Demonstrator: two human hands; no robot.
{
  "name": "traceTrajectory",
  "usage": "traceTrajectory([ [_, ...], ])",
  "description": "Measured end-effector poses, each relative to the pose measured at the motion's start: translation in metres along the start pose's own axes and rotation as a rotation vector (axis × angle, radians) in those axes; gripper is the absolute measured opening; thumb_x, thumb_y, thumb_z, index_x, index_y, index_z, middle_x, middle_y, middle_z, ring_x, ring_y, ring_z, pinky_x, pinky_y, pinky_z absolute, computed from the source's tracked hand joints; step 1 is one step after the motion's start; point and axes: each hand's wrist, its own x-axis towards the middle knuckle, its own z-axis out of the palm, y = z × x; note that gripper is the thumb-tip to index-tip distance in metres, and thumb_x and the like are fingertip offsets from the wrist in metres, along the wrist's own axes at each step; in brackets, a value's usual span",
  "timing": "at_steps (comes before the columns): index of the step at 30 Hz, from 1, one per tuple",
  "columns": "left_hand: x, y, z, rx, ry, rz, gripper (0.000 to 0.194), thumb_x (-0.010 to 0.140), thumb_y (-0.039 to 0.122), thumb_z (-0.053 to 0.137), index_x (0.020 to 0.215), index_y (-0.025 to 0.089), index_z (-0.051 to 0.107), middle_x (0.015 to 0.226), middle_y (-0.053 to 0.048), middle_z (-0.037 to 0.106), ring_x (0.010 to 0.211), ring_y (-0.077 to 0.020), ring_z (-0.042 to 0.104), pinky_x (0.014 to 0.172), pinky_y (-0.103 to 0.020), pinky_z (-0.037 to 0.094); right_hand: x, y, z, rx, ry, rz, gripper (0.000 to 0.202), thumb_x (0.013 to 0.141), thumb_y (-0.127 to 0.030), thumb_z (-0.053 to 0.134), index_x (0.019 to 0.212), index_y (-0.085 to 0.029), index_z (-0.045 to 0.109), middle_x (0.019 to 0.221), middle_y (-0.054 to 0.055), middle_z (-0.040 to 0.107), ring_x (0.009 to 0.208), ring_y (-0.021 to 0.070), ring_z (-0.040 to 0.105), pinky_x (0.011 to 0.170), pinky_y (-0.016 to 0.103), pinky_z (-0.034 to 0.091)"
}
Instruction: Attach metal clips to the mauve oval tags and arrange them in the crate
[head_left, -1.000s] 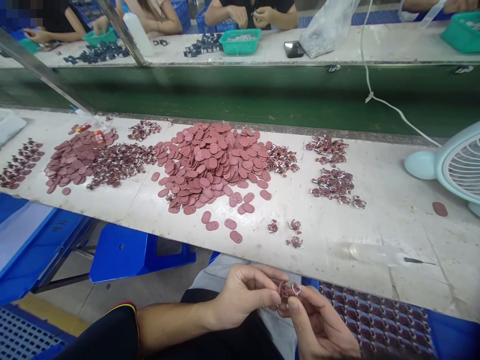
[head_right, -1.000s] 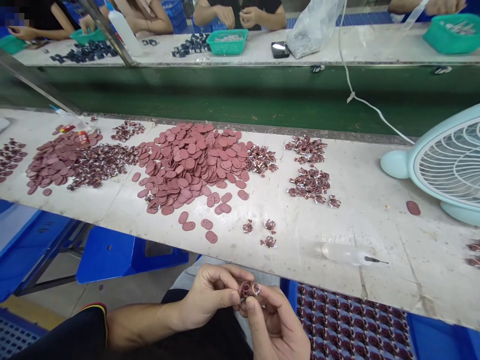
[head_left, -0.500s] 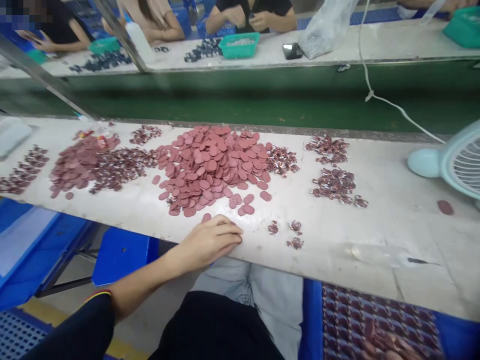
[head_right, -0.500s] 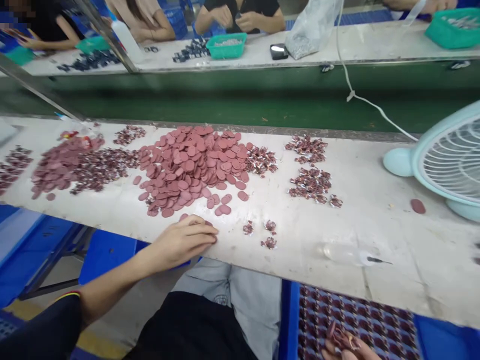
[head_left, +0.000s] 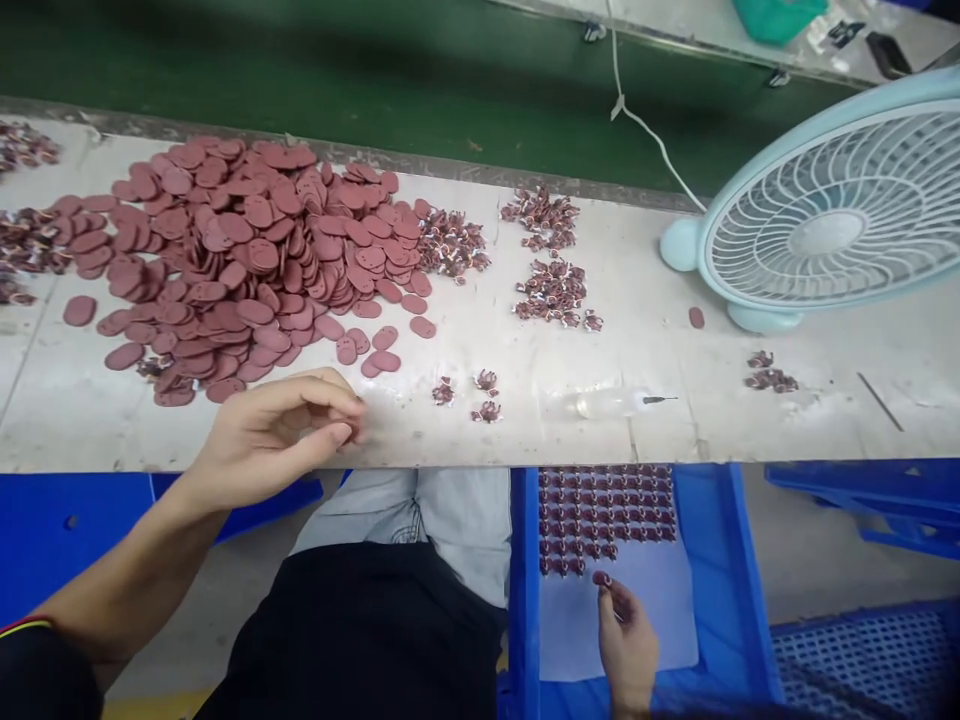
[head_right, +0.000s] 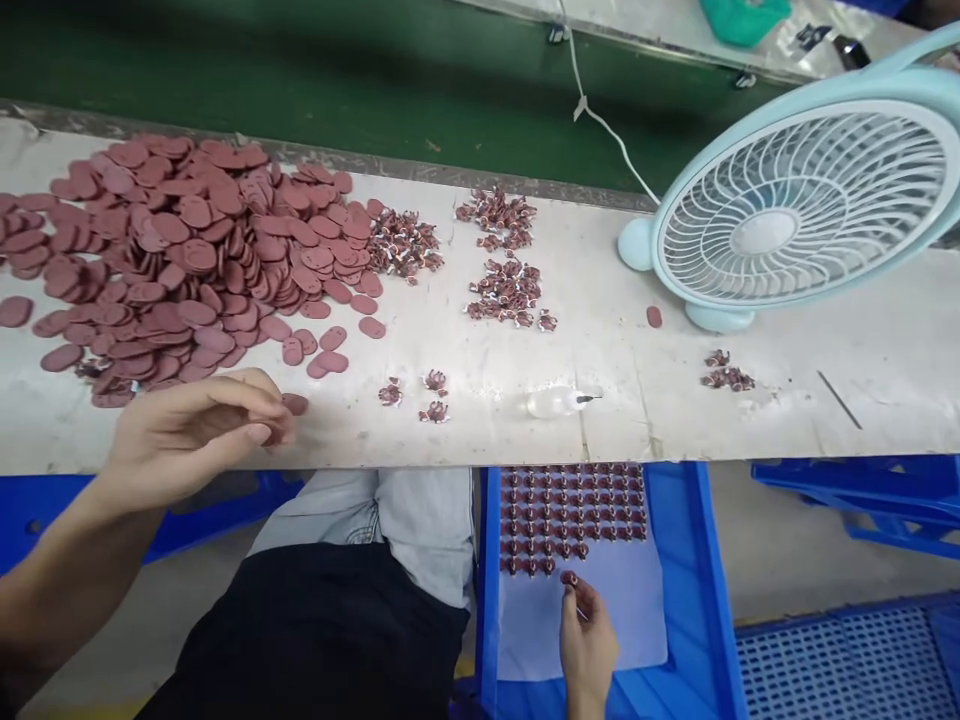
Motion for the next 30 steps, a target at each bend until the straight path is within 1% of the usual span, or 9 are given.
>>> traceTrajectory([
  [3, -0.003, -0.001, 0.009, -0.198, -0.08, -0.068, 0.025, 0.101, 0.006, 0.07, 0.116, 0.023, 0.081, 0.095, -0.001, 0.071, 0.068, -0.0111, 0.075, 0.061, -0.021, 0.063, 0.002, 0.016, 0.01, -0.128, 0.002, -0.039, 0.044, 0.081, -0.065, 0.084, 0.099, -0.025, 0.081, 0.09, 0.001, 0.081, 0.081, 0.0223, 0.075, 0.074, 0.042, 0.061],
  [6, -0.006, -0.002, 0.016, -0.306, -0.083, -0.14, 0.017, 0.1, 0.009, 0.073, 0.106, 0.023, 0.08, 0.085, 0.0, 0.067, 0.06, -0.0105, 0.068, 0.053, -0.02, 0.059, 0.005, 0.025, 0.016, -0.17, 0.013, -0.099, 0.046, 0.087, -0.068, 0.079, 0.103, -0.025, 0.081, 0.091, 0.001, 0.081, 0.085, 0.0234, 0.075, 0.082, 0.046, 0.061],
  [11, -0.009, -0.008, 0.024, -0.418, -0.041, -0.2, 0.011, 0.097, 0.011, 0.078, 0.095, 0.021, 0.077, 0.086, 0.0, 0.065, 0.057, -0.0094, 0.065, 0.049, -0.019, 0.056, 0.007, 0.026, 0.02, -0.192, 0.043, -0.154, 0.042, 0.089, -0.066, 0.079, 0.102, -0.026, 0.079, 0.087, -0.001, 0.079, 0.079, 0.0214, 0.072, 0.077, 0.043, 0.059],
  [15, -0.006, -0.008, 0.026, -0.497, -0.036, -0.177, 0.015, 0.097, 0.01, 0.079, 0.106, 0.022, 0.084, 0.097, -0.003, 0.073, 0.06, -0.0085, 0.069, 0.053, -0.02, 0.061, 0.007, 0.021, 0.021, -0.183, 0.04, -0.153, 0.042, 0.087, -0.064, 0.082, 0.1, -0.024, 0.079, 0.085, -0.001, 0.076, 0.075, 0.0198, 0.069, 0.07, 0.038, 0.056],
  [18, -0.005, -0.006, 0.023, -0.505, -0.058, -0.202, 0.021, 0.102, 0.024, 0.079, 0.121, 0.026, 0.088, 0.121, -0.012, 0.082, 0.066, -0.0109, 0.072, 0.059, -0.025, 0.065, 0.006, 0.018, 0.02, -0.169, 0.048, -0.141, 0.042, 0.085, -0.063, 0.082, 0.099, -0.023, 0.079, 0.085, -0.001, 0.075, 0.073, 0.0192, 0.067, 0.066, 0.036, 0.054],
  [21, -0.006, -0.003, 0.019, -0.498, -0.069, -0.257, 0.029, 0.103, 0.038, 0.079, 0.13, 0.031, 0.088, 0.135, -0.015, 0.083, 0.07, -0.0158, 0.075, 0.059, -0.029, 0.065, 0.005, 0.015, 0.02, -0.161, 0.044, -0.135, 0.042, 0.085, -0.063, 0.083, 0.099, -0.024, 0.079, 0.085, -0.001, 0.076, 0.073, 0.0185, 0.068, 0.066, 0.036, 0.055],
  [23, -0.008, -0.003, 0.018, -0.507, -0.064, -0.279, 0.032, 0.102, 0.041, 0.08, 0.132, 0.032, 0.087, 0.136, -0.014, 0.084, 0.072, -0.0179, 0.078, 0.058, -0.029, 0.065, 0.004, 0.012, 0.021, -0.153, 0.039, -0.121, 0.041, 0.084, -0.062, 0.083, 0.098, -0.024, 0.079, 0.085, -0.001, 0.076, 0.075, 0.0192, 0.07, 0.068, 0.037, 0.057],
  [26, -0.012, -0.004, 0.017, -0.55, -0.051, -0.299, 0.031, 0.102, 0.038, 0.081, 0.132, 0.034, 0.087, 0.134, -0.014, 0.085, 0.075, -0.0181, 0.08, 0.059, -0.027, 0.066, 0.004, 0.007, 0.022, -0.132, 0.038, -0.084, 0.04, 0.078, -0.062, 0.085, 0.093, -0.026, 0.079, 0.082, -0.001, 0.075, 0.074, 0.0215, 0.069, 0.068, 0.04, 0.057],
  [30, -0.02, -0.007, 0.018, -0.679, -0.039, -0.348, 0.032, 0.101, 0.031, 0.083, 0.132, 0.032, 0.086, 0.127, -0.012, 0.088, 0.08, -0.0185, 0.085, 0.061, -0.021, 0.067, 0.004, -0.011, 0.016, -0.077, 0.046, -0.03, 0.039, 0.066, -0.062, 0.092, 0.083, -0.03, 0.076, 0.077, -0.003, 0.071, 0.069, 0.024, 0.065, 0.058, 0.039, 0.049],
])
